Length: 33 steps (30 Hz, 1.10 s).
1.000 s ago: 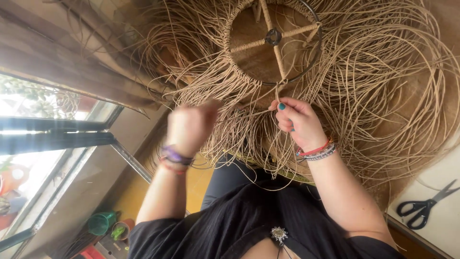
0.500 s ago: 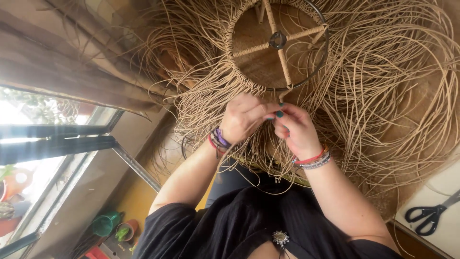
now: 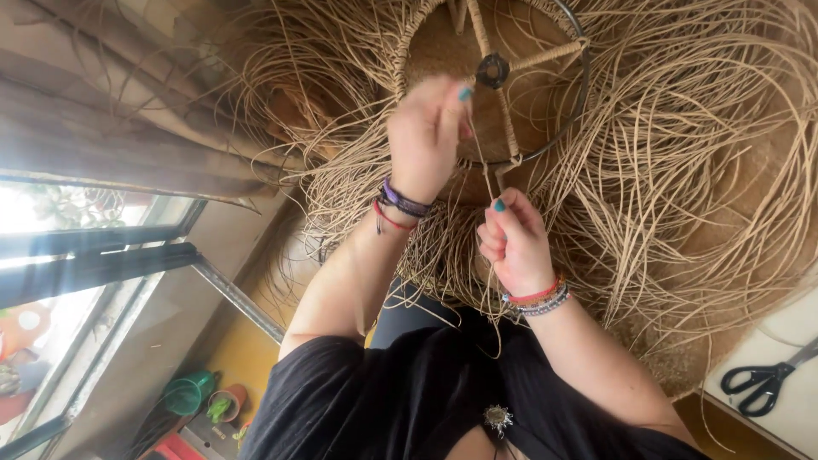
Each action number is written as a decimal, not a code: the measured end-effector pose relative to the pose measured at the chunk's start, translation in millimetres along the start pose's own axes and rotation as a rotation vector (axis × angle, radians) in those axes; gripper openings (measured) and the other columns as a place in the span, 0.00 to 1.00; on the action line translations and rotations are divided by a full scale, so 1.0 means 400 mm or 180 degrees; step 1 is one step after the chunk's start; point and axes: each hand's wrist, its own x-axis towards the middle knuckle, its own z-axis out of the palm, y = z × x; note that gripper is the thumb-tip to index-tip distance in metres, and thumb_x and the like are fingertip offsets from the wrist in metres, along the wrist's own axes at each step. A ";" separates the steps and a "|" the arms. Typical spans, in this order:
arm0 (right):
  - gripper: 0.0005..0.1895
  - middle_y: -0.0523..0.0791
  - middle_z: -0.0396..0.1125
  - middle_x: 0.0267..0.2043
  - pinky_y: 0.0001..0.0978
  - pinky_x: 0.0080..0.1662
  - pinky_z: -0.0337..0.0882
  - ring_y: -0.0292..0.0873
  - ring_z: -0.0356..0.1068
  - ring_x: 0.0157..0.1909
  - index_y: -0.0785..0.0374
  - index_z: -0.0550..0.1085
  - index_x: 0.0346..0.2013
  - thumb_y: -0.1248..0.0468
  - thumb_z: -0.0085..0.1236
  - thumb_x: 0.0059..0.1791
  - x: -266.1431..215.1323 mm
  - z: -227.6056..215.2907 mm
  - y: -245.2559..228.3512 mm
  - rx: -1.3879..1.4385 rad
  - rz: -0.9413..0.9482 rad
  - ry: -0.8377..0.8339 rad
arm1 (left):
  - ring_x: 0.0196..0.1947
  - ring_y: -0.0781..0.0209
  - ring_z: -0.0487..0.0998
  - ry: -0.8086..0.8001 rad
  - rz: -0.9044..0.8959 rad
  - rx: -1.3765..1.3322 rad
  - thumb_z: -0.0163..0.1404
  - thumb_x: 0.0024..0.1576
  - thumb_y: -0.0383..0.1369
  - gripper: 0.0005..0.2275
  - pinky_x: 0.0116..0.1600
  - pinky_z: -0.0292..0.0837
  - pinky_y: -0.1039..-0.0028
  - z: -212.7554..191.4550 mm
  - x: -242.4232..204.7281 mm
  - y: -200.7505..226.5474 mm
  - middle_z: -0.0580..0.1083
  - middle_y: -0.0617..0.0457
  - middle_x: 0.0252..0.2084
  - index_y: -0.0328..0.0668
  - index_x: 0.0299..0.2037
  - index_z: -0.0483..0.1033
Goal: Weaving and securing wicker strands onto a circular frame to assemble a decorative furniture item.
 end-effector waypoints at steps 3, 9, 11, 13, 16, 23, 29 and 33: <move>0.06 0.35 0.46 0.19 0.21 0.19 0.40 0.29 0.41 0.18 0.52 0.67 0.34 0.62 0.52 0.56 0.012 -0.010 0.011 0.0199 -0.0020 -0.0204 | 0.16 0.72 0.71 -0.0141 -0.0930 -0.0447 0.37 0.66 0.38 0.18 0.19 0.66 0.87 -0.012 0.030 0.018 0.69 0.60 0.18 0.46 0.24 0.71; 0.06 0.35 0.45 0.18 0.21 0.20 0.39 0.29 0.40 0.18 0.52 0.67 0.34 0.63 0.50 0.56 0.001 -0.028 0.025 0.0172 -0.0040 -0.0134 | 0.18 0.70 0.71 -0.0195 -0.0702 -0.0329 0.40 0.65 0.35 0.18 0.24 0.68 0.83 0.001 0.022 0.003 0.69 0.60 0.20 0.44 0.22 0.71; 0.07 0.35 0.46 0.18 0.22 0.19 0.39 0.29 0.40 0.18 0.52 0.66 0.33 0.63 0.51 0.56 -0.001 -0.028 0.030 0.0119 -0.0118 -0.0099 | 0.17 0.72 0.73 -0.0224 -0.0807 -0.0185 0.38 0.66 0.37 0.19 0.21 0.69 0.85 0.000 0.018 -0.001 0.69 0.60 0.22 0.44 0.22 0.71; 0.08 0.34 0.45 0.18 0.22 0.19 0.38 0.29 0.40 0.18 0.52 0.65 0.32 0.64 0.50 0.56 0.003 -0.027 0.033 0.0070 -0.0137 -0.0073 | 0.16 0.72 0.73 -0.0142 -0.0844 -0.0223 0.39 0.65 0.37 0.18 0.21 0.70 0.86 0.005 0.018 -0.005 0.69 0.60 0.21 0.44 0.22 0.71; 0.09 0.34 0.46 0.19 0.22 0.20 0.39 0.29 0.41 0.18 0.52 0.64 0.31 0.64 0.48 0.56 0.009 -0.023 0.037 -0.0045 -0.0186 -0.0056 | 0.18 0.73 0.73 -0.0039 -0.0784 -0.0404 0.38 0.66 0.36 0.17 0.22 0.70 0.87 -0.002 0.012 0.005 0.70 0.60 0.21 0.44 0.24 0.72; 0.10 0.39 0.63 0.23 0.17 0.25 0.64 0.31 0.63 0.22 0.60 0.73 0.38 0.65 0.42 0.58 -0.075 0.002 0.026 -0.2767 -0.0309 -0.0427 | 0.51 0.52 0.69 -0.0357 -0.0059 -0.0633 0.37 0.70 0.36 0.15 0.55 0.70 0.63 -0.055 -0.270 0.005 0.67 0.48 0.46 0.44 0.45 0.79; 0.09 0.48 0.74 0.29 0.30 0.35 0.77 0.44 0.77 0.30 0.58 0.79 0.37 0.63 0.49 0.54 -0.119 0.079 -0.104 -0.5597 -0.1024 -0.1946 | 0.31 0.66 0.72 -0.0729 -0.2532 -0.3270 0.30 0.72 0.38 0.16 0.36 0.67 0.80 -0.075 -0.411 0.009 0.62 0.60 0.28 0.44 0.33 0.64; 0.10 0.46 0.68 0.51 0.41 0.56 0.66 0.46 0.70 0.54 0.60 0.77 0.49 0.64 0.50 0.57 -0.018 0.063 -0.188 -0.5782 -0.2629 -0.0627 | 0.15 0.63 0.71 -0.1263 -0.2225 -0.2314 0.33 0.71 0.36 0.16 0.23 0.65 0.77 -0.126 -0.389 -0.014 0.64 0.55 0.16 0.39 0.32 0.68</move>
